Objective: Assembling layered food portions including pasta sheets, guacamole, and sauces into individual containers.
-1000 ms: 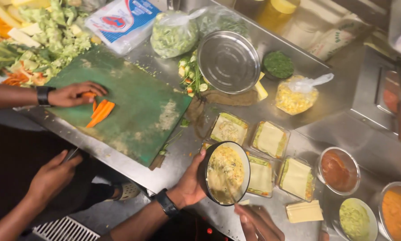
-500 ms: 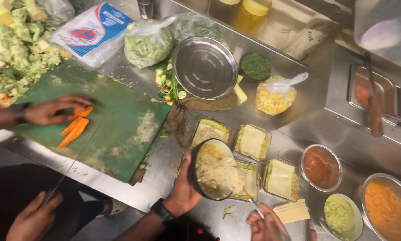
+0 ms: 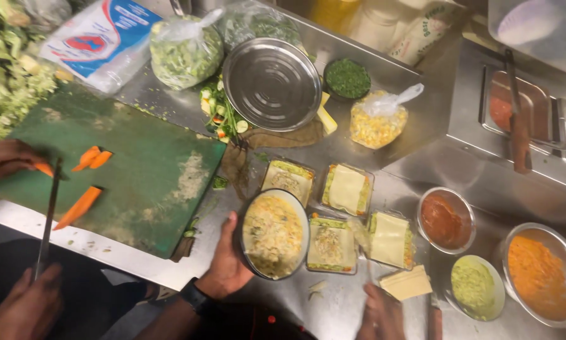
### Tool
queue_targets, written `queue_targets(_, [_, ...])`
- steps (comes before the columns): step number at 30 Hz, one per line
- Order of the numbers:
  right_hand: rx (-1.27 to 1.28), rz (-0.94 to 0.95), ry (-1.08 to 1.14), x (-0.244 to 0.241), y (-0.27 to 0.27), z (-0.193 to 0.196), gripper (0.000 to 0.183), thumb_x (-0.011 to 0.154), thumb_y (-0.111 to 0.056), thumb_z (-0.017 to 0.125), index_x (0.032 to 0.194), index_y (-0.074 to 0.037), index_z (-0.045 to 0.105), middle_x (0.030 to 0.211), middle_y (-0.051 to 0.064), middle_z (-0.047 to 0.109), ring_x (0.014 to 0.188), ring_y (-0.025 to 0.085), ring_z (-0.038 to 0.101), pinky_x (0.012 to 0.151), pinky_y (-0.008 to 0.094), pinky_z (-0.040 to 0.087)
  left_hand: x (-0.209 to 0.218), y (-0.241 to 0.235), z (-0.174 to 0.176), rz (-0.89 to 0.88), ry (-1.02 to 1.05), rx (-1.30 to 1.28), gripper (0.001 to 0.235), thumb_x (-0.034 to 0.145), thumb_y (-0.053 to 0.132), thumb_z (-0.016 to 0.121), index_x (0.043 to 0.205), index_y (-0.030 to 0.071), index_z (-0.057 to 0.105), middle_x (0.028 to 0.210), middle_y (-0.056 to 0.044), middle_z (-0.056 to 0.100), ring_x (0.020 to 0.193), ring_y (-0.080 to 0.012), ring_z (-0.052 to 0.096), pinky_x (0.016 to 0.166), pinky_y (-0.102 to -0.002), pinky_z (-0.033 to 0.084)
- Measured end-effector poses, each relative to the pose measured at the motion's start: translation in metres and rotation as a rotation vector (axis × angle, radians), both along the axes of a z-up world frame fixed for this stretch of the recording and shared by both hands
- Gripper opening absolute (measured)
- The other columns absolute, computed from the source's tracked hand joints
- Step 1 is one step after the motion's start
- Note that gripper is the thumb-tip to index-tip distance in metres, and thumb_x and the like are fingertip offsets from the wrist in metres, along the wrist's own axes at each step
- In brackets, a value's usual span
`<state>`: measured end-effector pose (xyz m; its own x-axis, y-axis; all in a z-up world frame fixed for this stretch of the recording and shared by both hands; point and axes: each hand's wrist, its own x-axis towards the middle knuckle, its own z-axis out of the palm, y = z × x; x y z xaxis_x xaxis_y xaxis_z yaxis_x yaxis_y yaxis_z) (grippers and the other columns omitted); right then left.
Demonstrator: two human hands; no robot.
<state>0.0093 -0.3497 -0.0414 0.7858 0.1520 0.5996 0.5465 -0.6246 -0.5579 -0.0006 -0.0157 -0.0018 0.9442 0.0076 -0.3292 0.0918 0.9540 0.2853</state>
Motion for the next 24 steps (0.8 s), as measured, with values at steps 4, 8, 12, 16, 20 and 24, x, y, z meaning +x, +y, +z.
queue_targets(4, [-0.033,0.169,0.069,0.016,-0.047,-0.022,0.029,0.101,-0.020,0.052,0.122,-0.005,0.066,0.098,0.012,0.075,0.093,0.026,0.073,0.094,0.040,0.055,0.002,-0.013,-0.007,-0.062,-0.030,-0.076,0.080,0.094,0.065,0.046,0.146,0.005,0.049,0.141,-0.016,0.062,0.129,-0.0305,0.059,0.108,-0.050,0.046])
queue_targets(8, [-0.042,0.496,0.431,0.027,-0.033,-0.036,0.031,0.091,-0.015,0.060,0.122,-0.008,0.065,0.098,0.008,0.073,0.074,0.018,0.061,0.066,0.031,0.050,0.007,-0.022,-0.003,-0.107,-0.089,-0.023,0.075,0.097,0.061,0.048,0.149,0.006,0.047,0.145,-0.013,0.059,0.132,-0.0270,0.057,0.113,-0.046,0.046])
queue_targets(12, [-0.141,0.340,0.012,-0.010,0.089,0.078,0.027,0.089,-0.008,0.072,0.116,-0.010,0.072,0.097,0.010,0.076,0.091,0.021,0.074,0.079,0.035,0.062,0.007,-0.030,-0.001,-0.216,-0.138,-0.048,0.074,0.098,0.060,0.047,0.149,0.006,0.047,0.144,-0.014,0.060,0.132,-0.0267,0.058,0.112,-0.045,0.047])
queue_targets(16, [-0.303,0.416,-0.048,0.003,0.057,0.052,0.031,0.078,-0.009,0.080,0.109,-0.014,0.076,0.092,0.005,0.078,0.084,0.020,0.075,0.076,0.035,0.063,0.010,-0.025,0.003,-0.169,-0.141,-0.113,0.076,0.099,0.060,0.049,0.149,0.004,0.046,0.143,-0.015,0.059,0.130,-0.0272,0.059,0.112,-0.046,0.047])
queue_targets(20, [-0.270,0.414,0.008,-0.007,0.050,0.062,0.032,0.077,-0.008,0.076,0.108,-0.012,0.075,0.090,0.005,0.077,0.084,0.022,0.075,0.078,0.036,0.063,0.008,-0.030,-0.003,-0.168,-0.127,-0.037,0.074,0.096,0.059,0.052,0.149,0.006,0.046,0.143,-0.013,0.059,0.131,-0.0264,0.058,0.112,-0.047,0.047])
queue_targets(24, [-0.154,0.643,0.287,0.020,-0.053,-0.124,0.038,0.087,-0.020,0.073,0.123,-0.007,0.068,0.089,0.007,0.082,0.073,0.012,0.074,0.073,0.032,0.064,0.015,-0.030,0.006,-0.120,-0.160,-0.012,0.075,0.097,0.057,0.052,0.150,0.005,0.045,0.146,-0.013,0.058,0.133,-0.0263,0.056,0.113,-0.045,0.045])
